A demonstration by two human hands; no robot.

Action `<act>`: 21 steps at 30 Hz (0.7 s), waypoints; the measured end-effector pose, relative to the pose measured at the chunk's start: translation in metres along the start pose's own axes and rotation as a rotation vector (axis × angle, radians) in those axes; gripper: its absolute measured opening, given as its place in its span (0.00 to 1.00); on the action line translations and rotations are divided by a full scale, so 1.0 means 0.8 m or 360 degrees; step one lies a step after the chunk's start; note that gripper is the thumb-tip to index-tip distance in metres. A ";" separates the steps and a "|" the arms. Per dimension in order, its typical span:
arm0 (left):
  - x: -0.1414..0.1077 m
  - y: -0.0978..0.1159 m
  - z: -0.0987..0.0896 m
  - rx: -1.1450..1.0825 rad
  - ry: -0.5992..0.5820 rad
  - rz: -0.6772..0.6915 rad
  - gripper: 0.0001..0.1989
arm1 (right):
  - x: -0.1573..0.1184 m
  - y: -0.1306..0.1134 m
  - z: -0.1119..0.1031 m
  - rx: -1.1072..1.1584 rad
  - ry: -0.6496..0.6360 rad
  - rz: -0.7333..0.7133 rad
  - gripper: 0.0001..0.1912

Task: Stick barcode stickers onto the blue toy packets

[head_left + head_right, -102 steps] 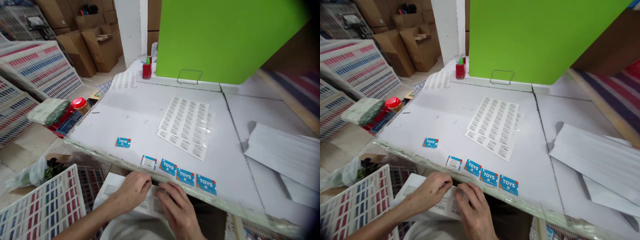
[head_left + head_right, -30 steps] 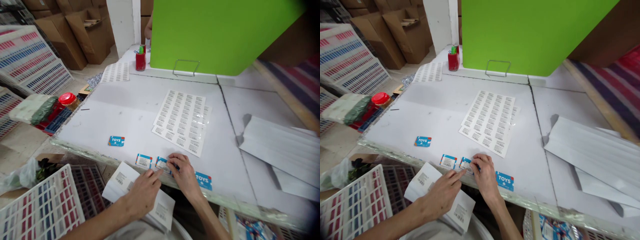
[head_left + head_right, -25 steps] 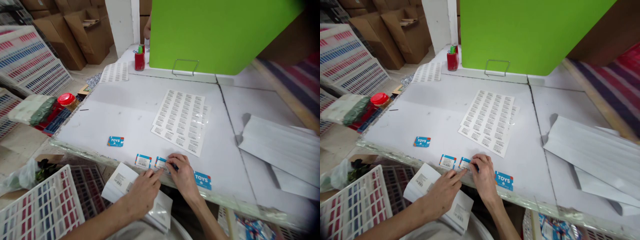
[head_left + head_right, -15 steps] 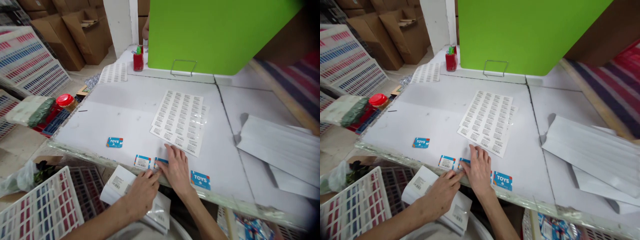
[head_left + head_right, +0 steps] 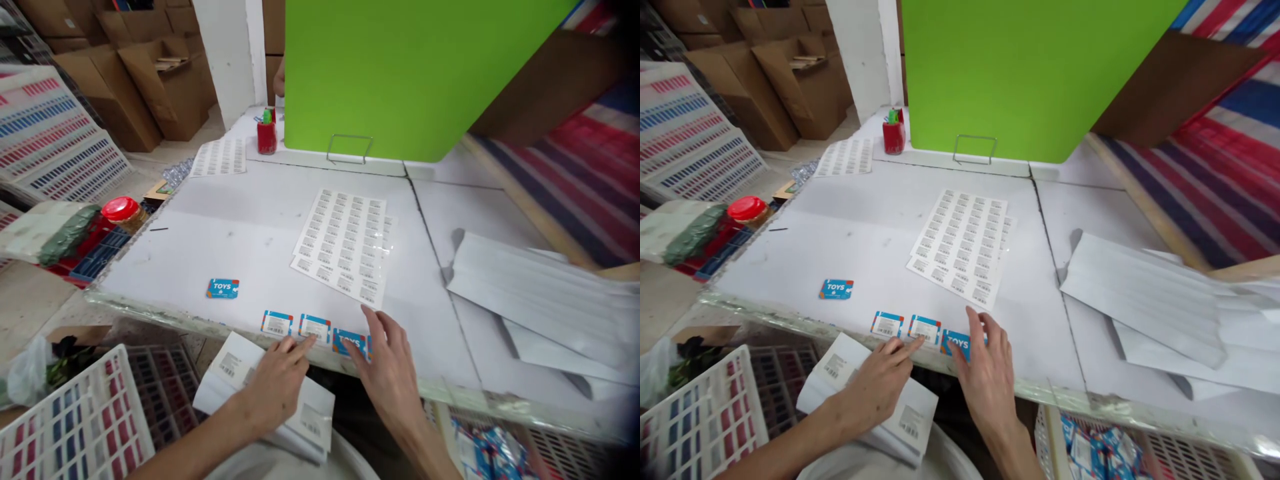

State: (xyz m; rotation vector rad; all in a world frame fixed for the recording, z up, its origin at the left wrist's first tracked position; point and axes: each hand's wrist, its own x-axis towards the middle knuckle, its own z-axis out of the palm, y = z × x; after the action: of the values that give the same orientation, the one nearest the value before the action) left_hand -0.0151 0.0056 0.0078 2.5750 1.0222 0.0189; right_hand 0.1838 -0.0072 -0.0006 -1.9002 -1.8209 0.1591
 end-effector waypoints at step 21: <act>-0.132 -0.052 -0.052 -0.1215 0.0717 -0.1176 0.17 | -0.050 -0.021 -0.014 0.1688 -0.0655 0.0678 0.15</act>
State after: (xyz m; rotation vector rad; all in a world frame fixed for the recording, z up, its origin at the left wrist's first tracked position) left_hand -0.1264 -0.0226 0.0450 1.4381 1.6622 0.6711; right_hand 0.1690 -0.0489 0.0065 -1.4370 -1.0784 1.4242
